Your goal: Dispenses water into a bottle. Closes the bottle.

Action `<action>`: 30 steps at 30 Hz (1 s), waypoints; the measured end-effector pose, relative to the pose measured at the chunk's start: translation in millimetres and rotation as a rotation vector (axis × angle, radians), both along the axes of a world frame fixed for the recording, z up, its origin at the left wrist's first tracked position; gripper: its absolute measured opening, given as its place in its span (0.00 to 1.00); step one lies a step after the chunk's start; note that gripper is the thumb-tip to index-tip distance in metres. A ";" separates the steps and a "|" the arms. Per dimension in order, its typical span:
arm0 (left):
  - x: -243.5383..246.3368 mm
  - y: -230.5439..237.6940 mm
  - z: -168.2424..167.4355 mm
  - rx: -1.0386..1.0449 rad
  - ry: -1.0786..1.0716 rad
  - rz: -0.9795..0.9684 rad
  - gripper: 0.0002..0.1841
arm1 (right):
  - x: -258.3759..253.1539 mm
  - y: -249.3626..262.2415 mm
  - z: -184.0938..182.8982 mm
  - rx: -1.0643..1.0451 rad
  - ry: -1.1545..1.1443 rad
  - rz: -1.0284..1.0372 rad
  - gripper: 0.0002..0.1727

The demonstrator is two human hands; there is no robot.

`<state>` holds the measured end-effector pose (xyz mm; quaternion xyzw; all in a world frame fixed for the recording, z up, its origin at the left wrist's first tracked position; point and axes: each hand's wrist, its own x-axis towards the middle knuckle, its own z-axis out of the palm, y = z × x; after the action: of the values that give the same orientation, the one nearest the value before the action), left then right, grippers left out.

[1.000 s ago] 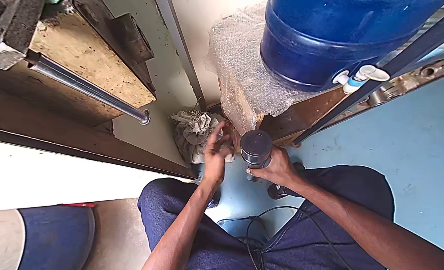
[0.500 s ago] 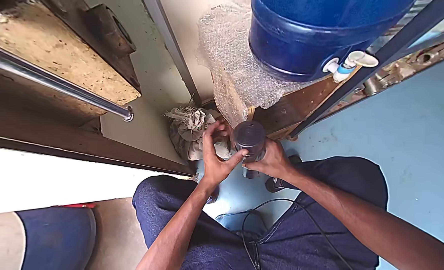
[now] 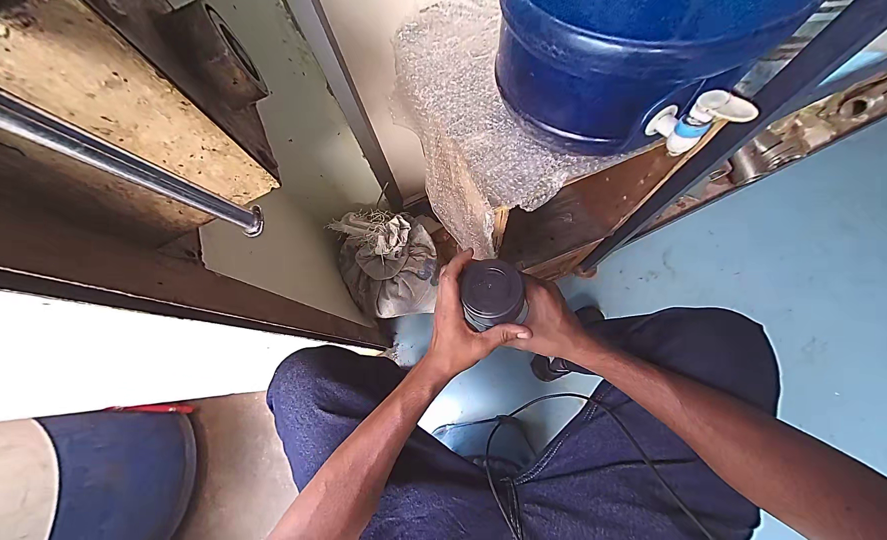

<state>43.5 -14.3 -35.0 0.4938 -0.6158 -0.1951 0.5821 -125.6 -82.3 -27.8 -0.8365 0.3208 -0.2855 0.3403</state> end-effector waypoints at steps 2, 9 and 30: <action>-0.8 -0.5 -0.2 0.018 0.031 -0.002 0.59 | 0.7 1.3 -2.2 0.036 0.003 0.012 0.38; 58.4 1.1 17.5 0.156 0.124 0.201 0.39 | -2.0 -10.9 -1.4 0.178 -0.006 -0.151 0.41; -24.2 6.1 9.2 0.118 0.402 0.125 0.41 | 7.5 12.7 -11.3 0.127 -0.061 -0.008 0.44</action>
<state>19.4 -8.1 -25.9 0.5155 -0.4428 -0.2888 0.6743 -118.2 -69.6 -39.1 -0.8028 0.3313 -0.2912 0.4012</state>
